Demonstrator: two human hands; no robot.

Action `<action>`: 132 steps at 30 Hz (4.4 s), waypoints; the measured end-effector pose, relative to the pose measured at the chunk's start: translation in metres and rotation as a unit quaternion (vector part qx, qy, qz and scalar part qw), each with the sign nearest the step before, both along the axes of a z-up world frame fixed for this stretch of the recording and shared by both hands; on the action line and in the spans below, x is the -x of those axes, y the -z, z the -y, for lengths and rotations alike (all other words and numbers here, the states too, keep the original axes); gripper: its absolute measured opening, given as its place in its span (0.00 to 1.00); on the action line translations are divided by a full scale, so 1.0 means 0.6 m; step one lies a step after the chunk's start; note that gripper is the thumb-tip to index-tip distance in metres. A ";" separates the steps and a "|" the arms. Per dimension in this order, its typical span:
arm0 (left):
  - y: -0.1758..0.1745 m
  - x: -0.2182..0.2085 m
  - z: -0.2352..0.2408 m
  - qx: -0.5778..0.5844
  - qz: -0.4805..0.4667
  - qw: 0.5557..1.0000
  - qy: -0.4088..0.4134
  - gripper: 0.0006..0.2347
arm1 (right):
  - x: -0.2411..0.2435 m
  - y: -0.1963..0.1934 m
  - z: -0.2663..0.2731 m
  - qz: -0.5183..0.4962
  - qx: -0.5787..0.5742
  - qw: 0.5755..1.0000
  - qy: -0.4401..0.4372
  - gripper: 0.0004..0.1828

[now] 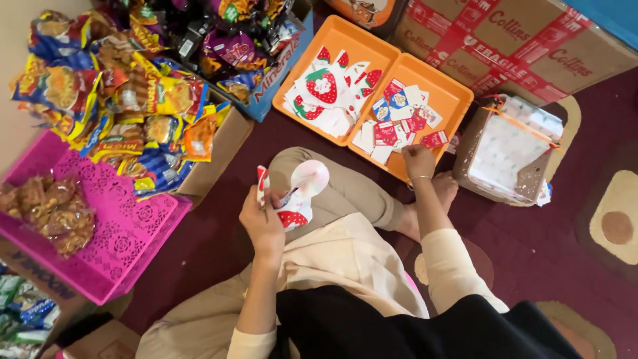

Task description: Filling small white gift bags with various snack packets from surrounding bins.

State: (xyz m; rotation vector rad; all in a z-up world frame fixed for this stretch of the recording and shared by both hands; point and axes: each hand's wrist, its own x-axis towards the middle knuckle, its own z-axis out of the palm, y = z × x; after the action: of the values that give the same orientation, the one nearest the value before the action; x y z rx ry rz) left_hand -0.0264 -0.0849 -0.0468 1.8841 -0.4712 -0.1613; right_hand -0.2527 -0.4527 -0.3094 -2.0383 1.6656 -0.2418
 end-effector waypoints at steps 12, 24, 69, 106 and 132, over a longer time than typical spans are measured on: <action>-0.007 -0.018 0.027 0.057 -0.002 0.998 -0.010 0.17 | -0.060 -0.064 0.006 -0.126 0.065 0.980 -0.140 0.15; 0.001 -0.021 0.023 0.066 0.010 0.998 0.003 0.17 | -0.044 0.024 0.063 -0.199 0.225 0.898 -0.321 0.10; -0.045 -0.012 -0.159 0.045 0.011 0.990 -0.132 0.11 | -0.259 -0.567 -0.408 0.494 -0.222 0.782 -0.307 0.15; -0.065 -0.028 -0.169 0.005 -0.049 0.997 -0.059 0.08 | -0.249 -0.557 -0.383 0.315 -0.115 0.878 -0.341 0.24; -0.033 -0.025 -0.152 -0.150 0.159 0.975 -0.026 0.09 | -0.313 -0.598 -0.441 0.328 -0.160 0.832 -0.418 0.26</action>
State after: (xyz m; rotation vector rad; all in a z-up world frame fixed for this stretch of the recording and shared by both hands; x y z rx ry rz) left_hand -0.0117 0.0065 -0.0267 2.2299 -0.6426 0.1146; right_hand -0.0647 -0.1883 0.0493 -1.9034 0.3048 -0.2780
